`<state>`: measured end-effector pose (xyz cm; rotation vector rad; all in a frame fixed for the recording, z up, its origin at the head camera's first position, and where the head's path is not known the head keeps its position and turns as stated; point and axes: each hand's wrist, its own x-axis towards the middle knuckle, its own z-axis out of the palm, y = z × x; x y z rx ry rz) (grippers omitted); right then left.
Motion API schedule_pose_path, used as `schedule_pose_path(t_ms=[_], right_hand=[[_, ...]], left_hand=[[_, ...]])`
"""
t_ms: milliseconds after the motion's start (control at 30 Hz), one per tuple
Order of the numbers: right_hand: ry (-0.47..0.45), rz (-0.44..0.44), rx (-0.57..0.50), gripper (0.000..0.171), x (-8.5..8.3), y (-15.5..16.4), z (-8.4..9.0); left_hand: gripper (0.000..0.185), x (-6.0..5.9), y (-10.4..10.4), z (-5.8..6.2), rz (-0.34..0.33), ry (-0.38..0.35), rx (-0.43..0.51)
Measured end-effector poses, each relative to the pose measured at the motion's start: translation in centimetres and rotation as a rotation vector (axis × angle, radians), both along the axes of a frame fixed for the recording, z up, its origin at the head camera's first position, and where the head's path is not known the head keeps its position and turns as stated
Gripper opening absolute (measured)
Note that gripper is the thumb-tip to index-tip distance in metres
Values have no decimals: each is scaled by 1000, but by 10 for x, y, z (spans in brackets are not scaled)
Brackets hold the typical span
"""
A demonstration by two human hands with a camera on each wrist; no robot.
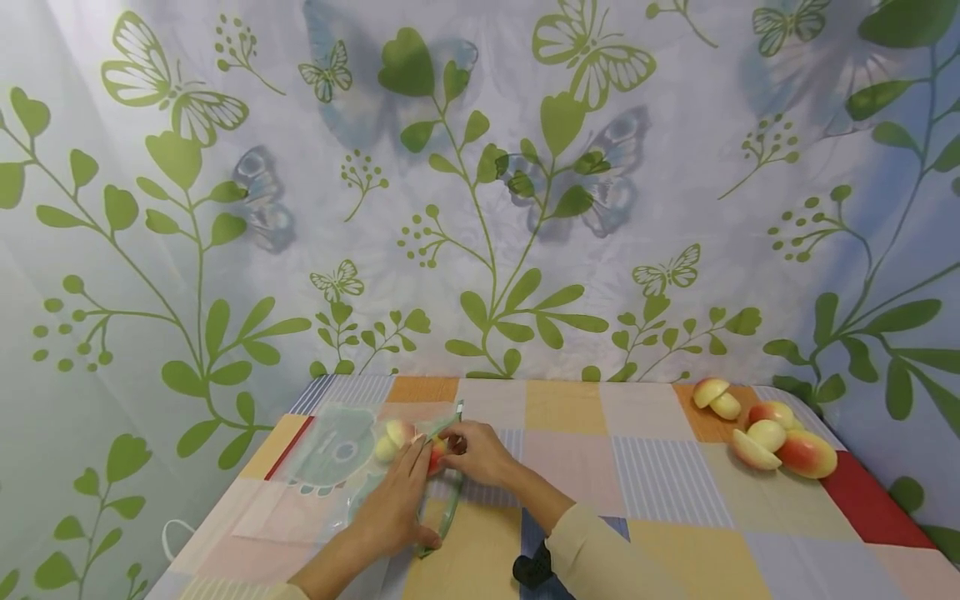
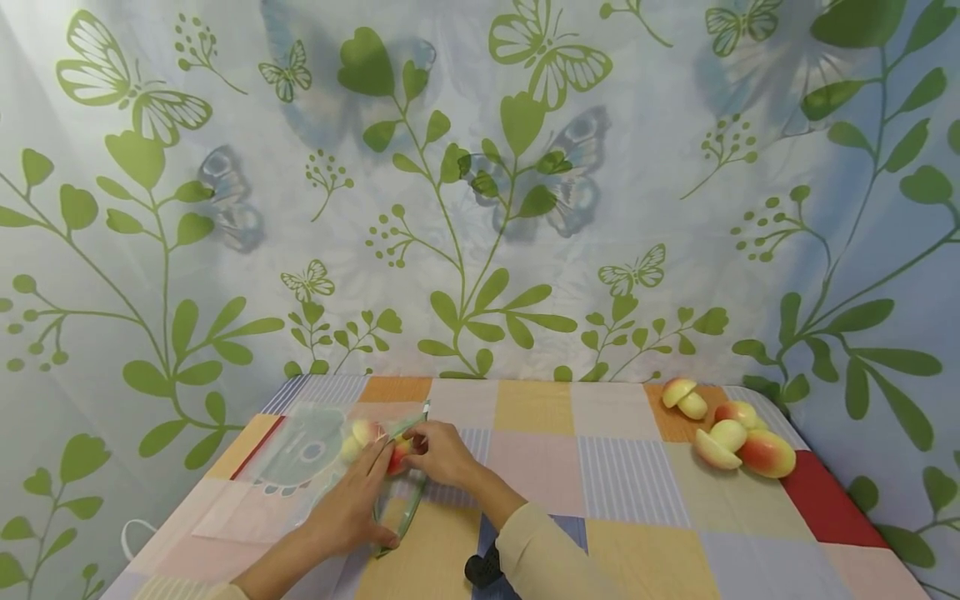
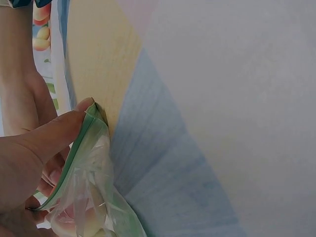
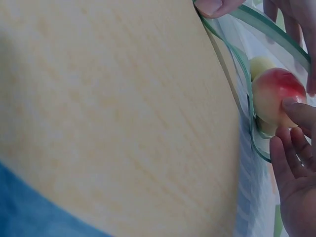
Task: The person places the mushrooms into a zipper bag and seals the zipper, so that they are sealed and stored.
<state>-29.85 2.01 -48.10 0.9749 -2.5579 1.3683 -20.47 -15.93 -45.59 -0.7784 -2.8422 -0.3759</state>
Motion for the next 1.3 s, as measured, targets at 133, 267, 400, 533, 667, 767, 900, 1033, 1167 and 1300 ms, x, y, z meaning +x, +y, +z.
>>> schedule_pose_path(t_ms=[133,267,400,533,667,767,900,1033,1167,1300], right_hand=[[-27,-10,-23,27,1,-1,0],[-101,-18,-74,23,3,-3,-1],[-235,40,-164,23,3,-6,-3],[-352,132,-216,27,3,-8,-2],[-441,211,-249,33,5,-4,1],[-488,260,-283,37,4,4,2],[-505,270,-292,42,2,16,1],[-476,270,-266,44,1,26,4],[-441,258,-249,42,2,32,7],[-434,247,-238,40,4,39,13]], left_hand=[[133,0,0,0,3,-1,3],[132,0,0,1,0,-10,7],[132,1,0,1,-10,-33,14],[132,1,0,2,-16,-37,18],[131,1,0,2,-11,-38,28],[131,0,-1,2,-6,-33,28],[130,-1,-1,1,0,-20,11],[129,-1,-1,0,3,-17,1],[129,-2,-1,0,-2,-28,2],[128,-2,-1,1,-5,-34,-7]])
